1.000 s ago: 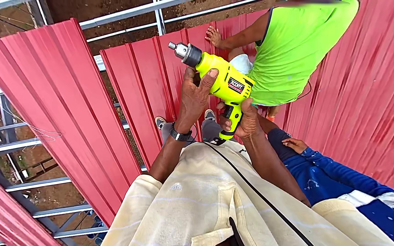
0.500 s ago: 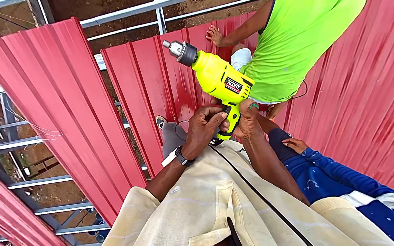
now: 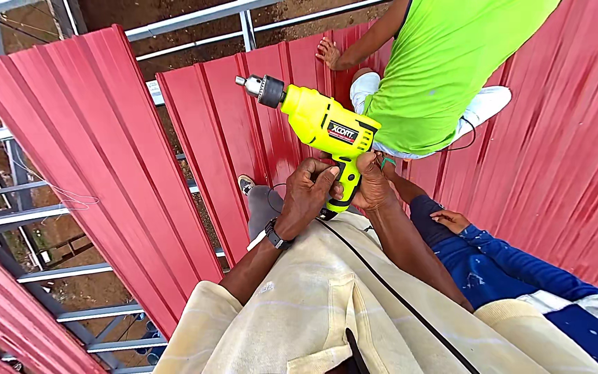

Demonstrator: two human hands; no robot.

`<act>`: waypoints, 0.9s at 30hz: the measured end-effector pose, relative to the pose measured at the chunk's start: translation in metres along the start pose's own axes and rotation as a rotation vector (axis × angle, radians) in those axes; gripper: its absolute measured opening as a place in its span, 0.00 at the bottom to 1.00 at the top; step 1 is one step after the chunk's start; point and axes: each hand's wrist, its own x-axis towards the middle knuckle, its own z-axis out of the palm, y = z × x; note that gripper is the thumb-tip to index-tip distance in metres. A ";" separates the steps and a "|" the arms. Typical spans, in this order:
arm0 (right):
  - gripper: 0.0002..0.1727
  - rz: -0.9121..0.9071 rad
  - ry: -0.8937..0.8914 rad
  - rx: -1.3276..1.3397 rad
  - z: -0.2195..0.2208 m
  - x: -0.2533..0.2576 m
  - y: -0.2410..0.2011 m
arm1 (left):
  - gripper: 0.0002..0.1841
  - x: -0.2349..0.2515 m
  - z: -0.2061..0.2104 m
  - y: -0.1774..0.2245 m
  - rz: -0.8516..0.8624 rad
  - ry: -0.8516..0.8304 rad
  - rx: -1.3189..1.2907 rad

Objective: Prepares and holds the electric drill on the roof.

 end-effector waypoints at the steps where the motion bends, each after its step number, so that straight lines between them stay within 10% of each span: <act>1: 0.36 -0.001 0.001 -0.002 0.000 0.000 0.000 | 0.08 0.000 0.000 -0.001 -0.007 -0.003 -0.003; 27: 0.37 0.000 -0.010 -0.056 0.003 0.003 0.001 | 0.10 -0.001 -0.004 -0.004 -0.087 -0.004 -0.049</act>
